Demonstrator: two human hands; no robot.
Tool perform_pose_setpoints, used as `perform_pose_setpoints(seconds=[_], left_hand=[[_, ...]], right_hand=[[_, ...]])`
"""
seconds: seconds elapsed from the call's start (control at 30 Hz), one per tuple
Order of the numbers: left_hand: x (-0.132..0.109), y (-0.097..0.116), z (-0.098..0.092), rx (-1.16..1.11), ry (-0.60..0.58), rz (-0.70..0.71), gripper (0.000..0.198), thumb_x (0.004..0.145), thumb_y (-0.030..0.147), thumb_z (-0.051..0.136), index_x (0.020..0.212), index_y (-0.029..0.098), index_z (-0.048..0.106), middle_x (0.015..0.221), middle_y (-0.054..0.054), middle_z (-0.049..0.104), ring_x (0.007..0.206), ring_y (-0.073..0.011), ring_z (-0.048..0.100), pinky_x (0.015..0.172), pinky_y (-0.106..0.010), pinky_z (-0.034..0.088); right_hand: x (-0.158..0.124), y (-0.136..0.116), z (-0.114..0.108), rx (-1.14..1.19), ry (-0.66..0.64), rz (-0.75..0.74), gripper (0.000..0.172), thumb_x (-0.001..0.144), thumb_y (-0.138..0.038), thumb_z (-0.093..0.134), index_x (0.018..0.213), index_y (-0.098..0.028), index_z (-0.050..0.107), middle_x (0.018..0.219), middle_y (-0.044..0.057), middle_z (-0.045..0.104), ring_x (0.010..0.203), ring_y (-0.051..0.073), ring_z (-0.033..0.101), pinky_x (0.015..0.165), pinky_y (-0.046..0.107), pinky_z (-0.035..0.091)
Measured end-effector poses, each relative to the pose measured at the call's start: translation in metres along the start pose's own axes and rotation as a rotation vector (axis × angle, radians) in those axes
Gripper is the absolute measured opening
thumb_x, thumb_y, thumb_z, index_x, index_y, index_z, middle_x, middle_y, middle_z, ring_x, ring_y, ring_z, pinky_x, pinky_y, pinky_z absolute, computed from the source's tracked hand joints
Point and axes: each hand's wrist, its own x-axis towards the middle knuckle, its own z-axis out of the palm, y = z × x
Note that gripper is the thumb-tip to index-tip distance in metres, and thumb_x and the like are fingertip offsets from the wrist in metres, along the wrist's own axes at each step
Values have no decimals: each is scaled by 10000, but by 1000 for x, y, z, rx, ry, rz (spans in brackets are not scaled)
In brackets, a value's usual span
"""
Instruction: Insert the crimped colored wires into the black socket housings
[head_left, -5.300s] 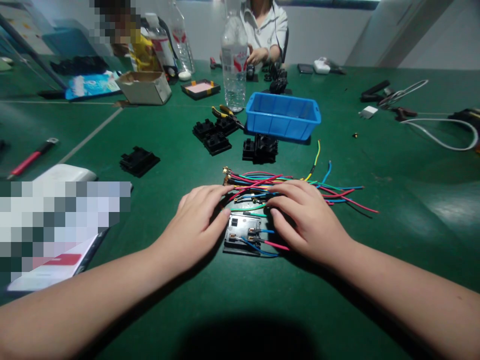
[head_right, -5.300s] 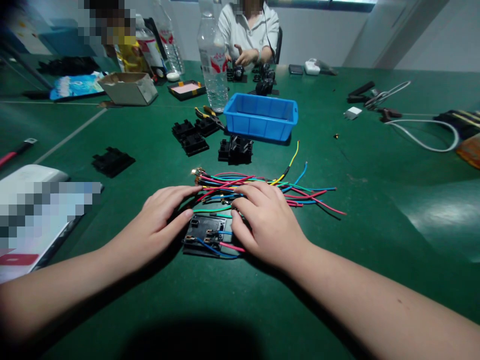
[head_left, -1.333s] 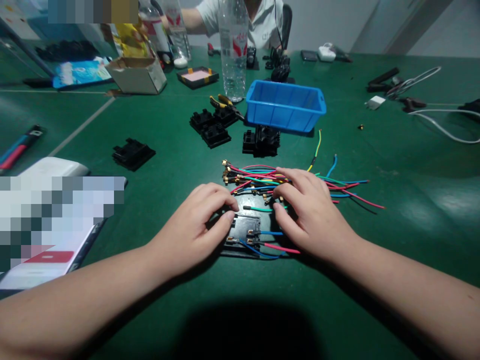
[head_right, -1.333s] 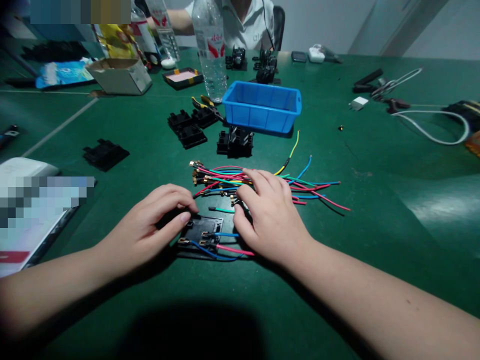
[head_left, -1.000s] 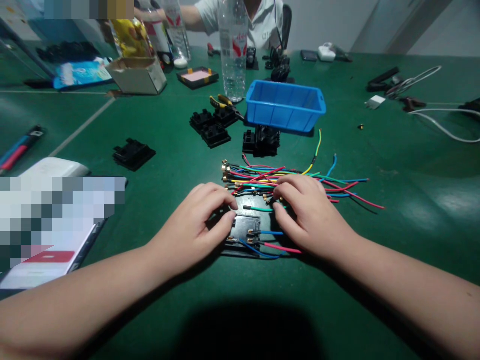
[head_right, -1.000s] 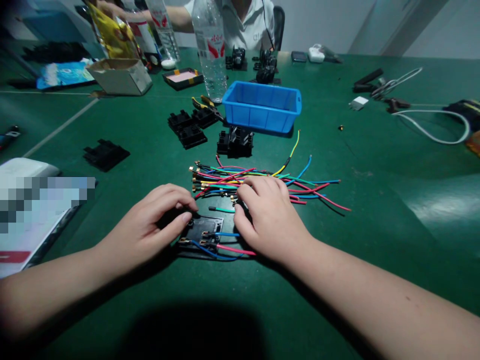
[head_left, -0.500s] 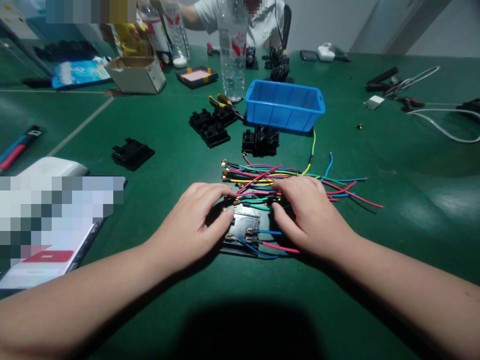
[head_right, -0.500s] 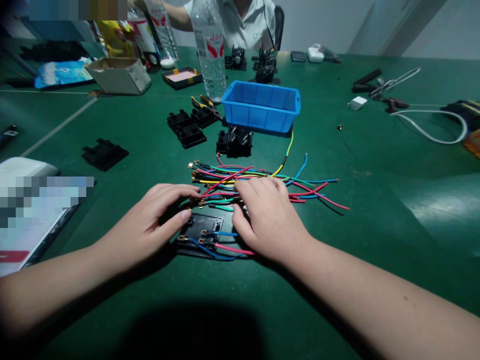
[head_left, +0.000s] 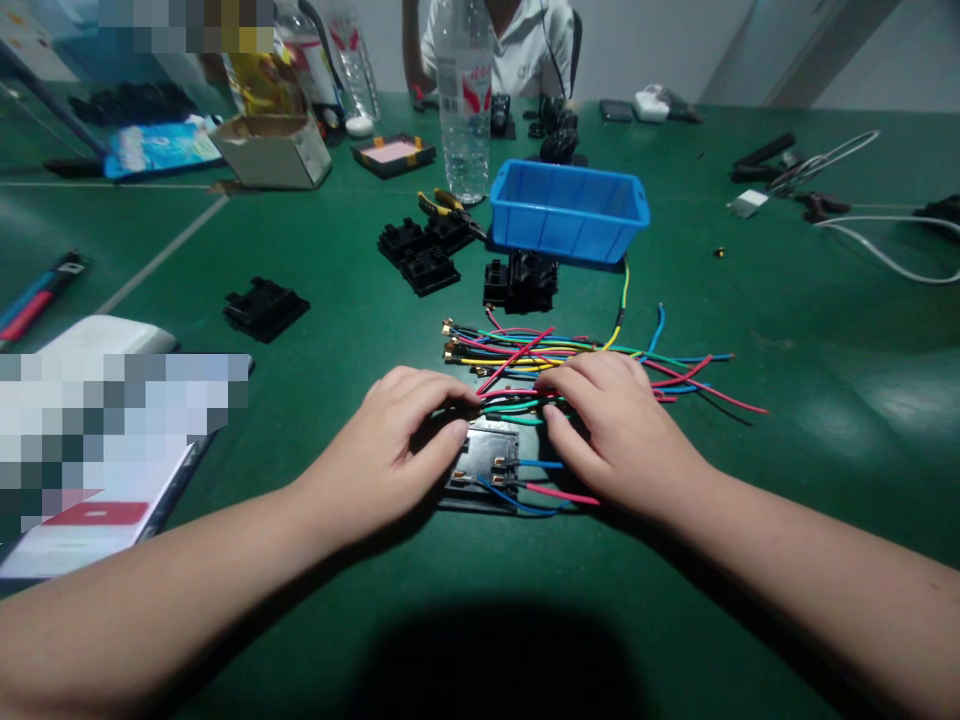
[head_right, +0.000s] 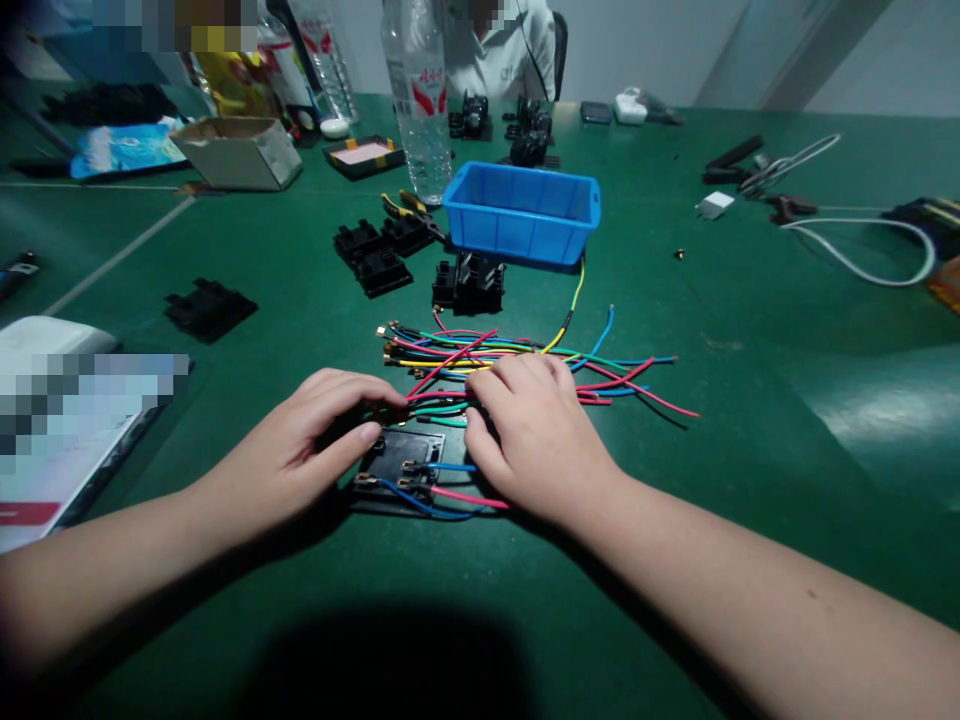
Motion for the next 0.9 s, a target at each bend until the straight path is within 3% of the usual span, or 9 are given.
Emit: perform_pose_setpoints(seconds=[0.47, 0.67, 0.9], left_hand=[[0, 1, -1, 31, -53, 9, 314, 965, 355, 375, 1119, 212, 608, 1175, -44, 643, 1141, -244, 501, 984, -435, 375], [0, -1, -1, 37, -74, 35, 342, 981, 355, 347, 1155, 227, 613, 1217, -34, 648, 1168, -241, 501, 1005, -429, 370], [-2, -2, 1, 33, -89, 43, 395, 1007, 344, 288, 1235, 242, 594, 1307, -22, 607, 1201, -235, 478, 1032, -436, 336]], right_hand=[[0, 0, 0, -11, -24, 15, 271, 929, -270, 415, 1043, -161, 635, 1096, 132, 607, 1040, 287, 516, 900, 484, 383], [0, 1, 1, 3, -17, -19, 282, 941, -266, 417, 1092, -153, 626, 1208, 139, 620, 1151, 294, 515, 985, 503, 357], [0, -1, 1, 15, -1, -18, 320, 962, -256, 398, 1110, -135, 655, 1211, 134, 648, 1145, 277, 553, 1031, 522, 325]])
